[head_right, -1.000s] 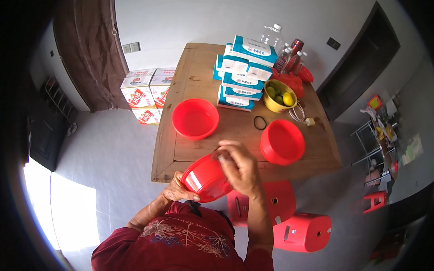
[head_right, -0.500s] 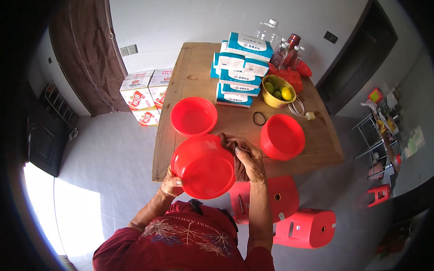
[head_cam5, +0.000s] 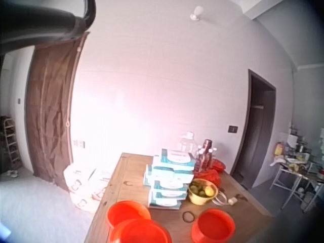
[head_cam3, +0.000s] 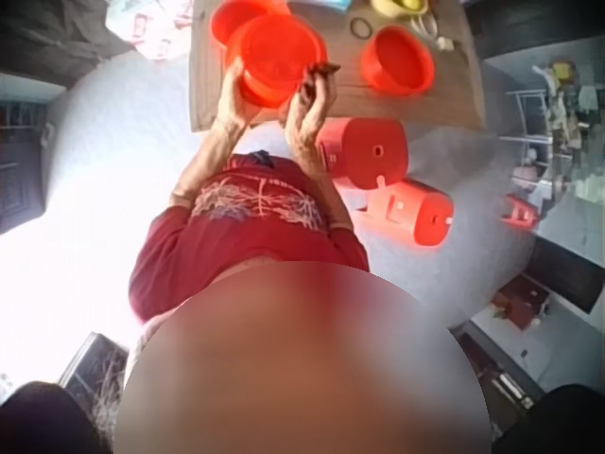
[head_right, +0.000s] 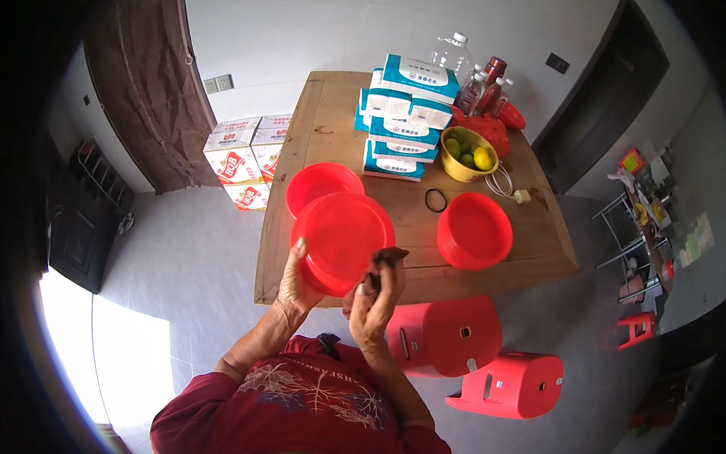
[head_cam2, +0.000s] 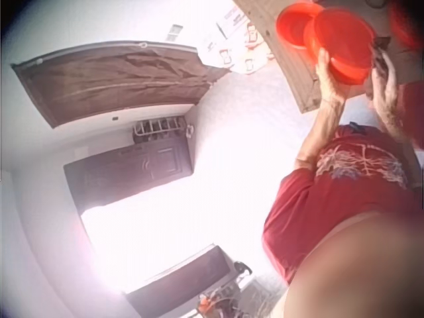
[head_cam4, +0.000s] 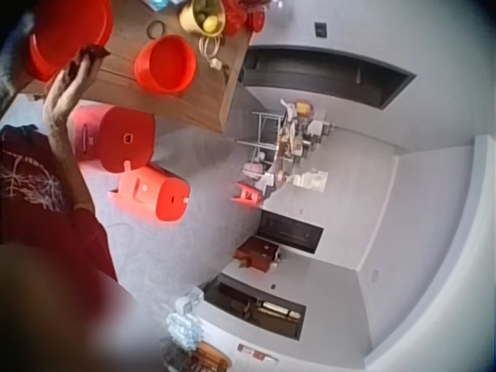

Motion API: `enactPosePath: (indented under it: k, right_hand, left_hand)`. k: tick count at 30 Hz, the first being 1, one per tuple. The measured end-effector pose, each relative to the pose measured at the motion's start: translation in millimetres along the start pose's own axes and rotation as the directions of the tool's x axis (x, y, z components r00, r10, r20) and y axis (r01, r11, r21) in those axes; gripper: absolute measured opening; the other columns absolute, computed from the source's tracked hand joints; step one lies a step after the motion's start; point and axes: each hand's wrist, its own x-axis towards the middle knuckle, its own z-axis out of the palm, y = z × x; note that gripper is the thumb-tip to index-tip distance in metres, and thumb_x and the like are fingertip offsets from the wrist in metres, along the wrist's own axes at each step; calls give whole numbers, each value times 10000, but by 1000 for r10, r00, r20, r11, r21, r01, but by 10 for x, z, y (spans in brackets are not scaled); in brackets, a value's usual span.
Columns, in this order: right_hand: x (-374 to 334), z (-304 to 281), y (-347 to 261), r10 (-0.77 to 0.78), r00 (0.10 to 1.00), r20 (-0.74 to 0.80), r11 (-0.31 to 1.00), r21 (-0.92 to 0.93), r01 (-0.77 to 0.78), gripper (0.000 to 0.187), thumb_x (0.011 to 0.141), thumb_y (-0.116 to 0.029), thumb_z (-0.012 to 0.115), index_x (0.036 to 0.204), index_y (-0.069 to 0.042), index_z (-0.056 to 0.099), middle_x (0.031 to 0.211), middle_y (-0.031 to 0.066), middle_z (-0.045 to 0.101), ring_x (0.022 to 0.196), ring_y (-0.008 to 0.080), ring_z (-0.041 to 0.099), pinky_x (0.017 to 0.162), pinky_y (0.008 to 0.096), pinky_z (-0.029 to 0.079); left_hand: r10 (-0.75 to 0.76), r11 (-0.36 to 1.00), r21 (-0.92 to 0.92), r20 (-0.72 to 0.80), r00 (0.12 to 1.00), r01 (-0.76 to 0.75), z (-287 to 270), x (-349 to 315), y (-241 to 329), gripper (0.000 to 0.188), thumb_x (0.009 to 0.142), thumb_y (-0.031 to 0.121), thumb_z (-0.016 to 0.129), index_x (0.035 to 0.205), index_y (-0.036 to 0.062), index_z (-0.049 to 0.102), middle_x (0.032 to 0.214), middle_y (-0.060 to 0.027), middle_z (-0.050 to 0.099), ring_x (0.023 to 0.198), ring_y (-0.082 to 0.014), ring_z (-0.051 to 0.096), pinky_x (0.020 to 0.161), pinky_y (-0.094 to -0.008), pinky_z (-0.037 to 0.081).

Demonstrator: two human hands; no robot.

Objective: The person wipes the inside and outside of three red plastic bowls using a dark cloth. They handle the bowls one at a time, rotating them to clean all surfaces, and place them back on the wooden table after each wipe.

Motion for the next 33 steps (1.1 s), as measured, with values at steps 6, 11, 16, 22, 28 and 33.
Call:
enactPosePath:
  k: [6, 11, 16, 22, 28, 33]
  right_hand:
    - [277, 5, -364, -442, 838, 319, 816, -245, 524, 314, 812, 23, 538, 1123, 45, 506, 1158, 208, 508, 1067, 386, 498, 913, 449, 409]
    - [582, -184, -267, -199, 959, 199, 948, -208, 240, 232, 891, -29, 474, 1108, 48, 501, 1104, 186, 547, 1026, 303, 550, 874, 363, 436]
    - [962, -269, -118, 113, 987, 114, 989, -109, -101, 206, 908, -69, 485, 1080, 30, 543, 1001, 132, 607, 940, 197, 591, 815, 302, 462]
    - [1012, -72, -247, -75, 864, 498, 913, -315, 261, 99, 833, -18, 532, 915, 25, 566, 913, 162, 597, 864, 314, 576, 764, 385, 464]
    - [718, 87, -457, -315, 666, 676, 597, -405, 693, 216, 737, -96, 559, 919, 18, 584, 1055, 132, 539, 1072, 273, 505, 926, 432, 378]
    - [354, -18, -362, -327, 588, 740, 464, -416, 782, 250, 758, -141, 595, 986, -43, 626, 1173, 76, 543, 1179, 224, 458, 990, 432, 341]
  left_hand:
    - [105, 980, 165, 63, 993, -114, -56, -27, -146, 371, 812, 161, 689, 1133, 46, 540, 1050, -63, 615, 957, -177, 592, 842, -365, 504]
    - [146, 924, 339, 111, 983, -175, 38, -111, -202, 244, 782, 116, 726, 994, 52, 623, 925, -31, 651, 815, -117, 603, 756, -302, 512]
    - [15, 703, 700, 159, 987, -123, 4, -231, -303, 214, 824, 188, 702, 962, 34, 645, 900, 5, 641, 809, -48, 552, 743, -252, 491]
    - [22, 571, 818, -101, 995, 71, -125, -69, -266, 519, 975, 446, 337, 1187, 17, 538, 1033, -1, 611, 956, -62, 532, 841, -234, 456]
    - [-63, 915, 403, 144, 988, 0, 30, 14, -201, 602, 978, 490, 210, 1383, 59, 322, 1307, -83, 452, 1165, -170, 461, 978, -318, 383]
    - [-58, 996, 73, 134, 989, 48, -54, 96, -113, 423, 978, 391, 349, 1240, 88, 485, 1115, -50, 576, 1021, -185, 545, 911, -340, 445]
